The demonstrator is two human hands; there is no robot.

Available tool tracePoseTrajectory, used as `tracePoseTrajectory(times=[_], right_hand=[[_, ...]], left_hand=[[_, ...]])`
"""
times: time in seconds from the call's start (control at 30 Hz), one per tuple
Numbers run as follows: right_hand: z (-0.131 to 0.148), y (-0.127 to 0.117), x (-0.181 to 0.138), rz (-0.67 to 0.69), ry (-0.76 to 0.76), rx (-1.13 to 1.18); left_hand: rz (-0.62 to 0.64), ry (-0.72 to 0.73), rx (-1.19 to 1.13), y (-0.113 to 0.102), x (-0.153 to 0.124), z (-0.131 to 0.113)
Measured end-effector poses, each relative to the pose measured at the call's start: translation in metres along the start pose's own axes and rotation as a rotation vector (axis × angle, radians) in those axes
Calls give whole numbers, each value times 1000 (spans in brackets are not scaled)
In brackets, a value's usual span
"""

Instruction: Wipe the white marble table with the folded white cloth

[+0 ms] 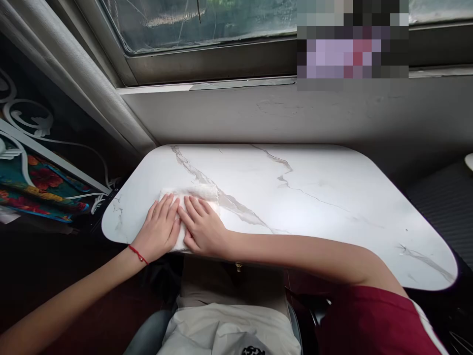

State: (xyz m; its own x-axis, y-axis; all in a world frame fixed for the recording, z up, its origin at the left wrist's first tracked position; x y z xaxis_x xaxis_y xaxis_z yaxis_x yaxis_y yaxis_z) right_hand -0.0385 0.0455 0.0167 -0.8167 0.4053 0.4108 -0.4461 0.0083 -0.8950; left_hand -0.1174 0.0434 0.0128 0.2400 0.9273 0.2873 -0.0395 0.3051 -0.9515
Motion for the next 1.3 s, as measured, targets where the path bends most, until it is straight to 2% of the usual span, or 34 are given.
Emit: tracePoseTrajectory(times=[0.1, 0.2, 0.37, 0.5, 0.63, 0.87, 1.07, 1.3], right_hand=[[-6, -6, -10, -25, 6, -18], [-20, -4, -8, -28, 32, -60], [-51, 5, 16, -3, 43, -133], [-84, 12, 46, 3, 90, -169], [-119, 19, 70, 48, 113, -175], [-175, 18, 84, 52, 136, -165], [-207, 17, 88, 26, 153, -165], [-229, 19, 95, 39, 175, -150]], left_hand=[[6, 41, -33, 2, 7, -14], [11, 49, -63, 10, 25, -14], [49, 20, -72, 25, 65, 3], [100, -22, -63, 39, 101, 25], [92, -66, -66, 52, 136, 44], [78, -106, -77, 71, 187, 48], [57, -82, -125, 79, 216, 46], [4, -53, -203, 84, 233, 53]])
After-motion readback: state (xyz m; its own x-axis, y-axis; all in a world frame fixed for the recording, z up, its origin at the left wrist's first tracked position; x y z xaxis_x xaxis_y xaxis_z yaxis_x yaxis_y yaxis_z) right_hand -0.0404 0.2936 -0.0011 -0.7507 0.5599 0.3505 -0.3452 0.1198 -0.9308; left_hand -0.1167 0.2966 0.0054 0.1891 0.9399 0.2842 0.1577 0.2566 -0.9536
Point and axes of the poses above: each hand's wrist, its own x-axis towards the middle knuckle, its own y-axis out of the palm, z = x × y, the point moved 10 cm from there along x, towards the middle knuckle, and after that the axes turned 1 degree about z, right-handed, at the moved point
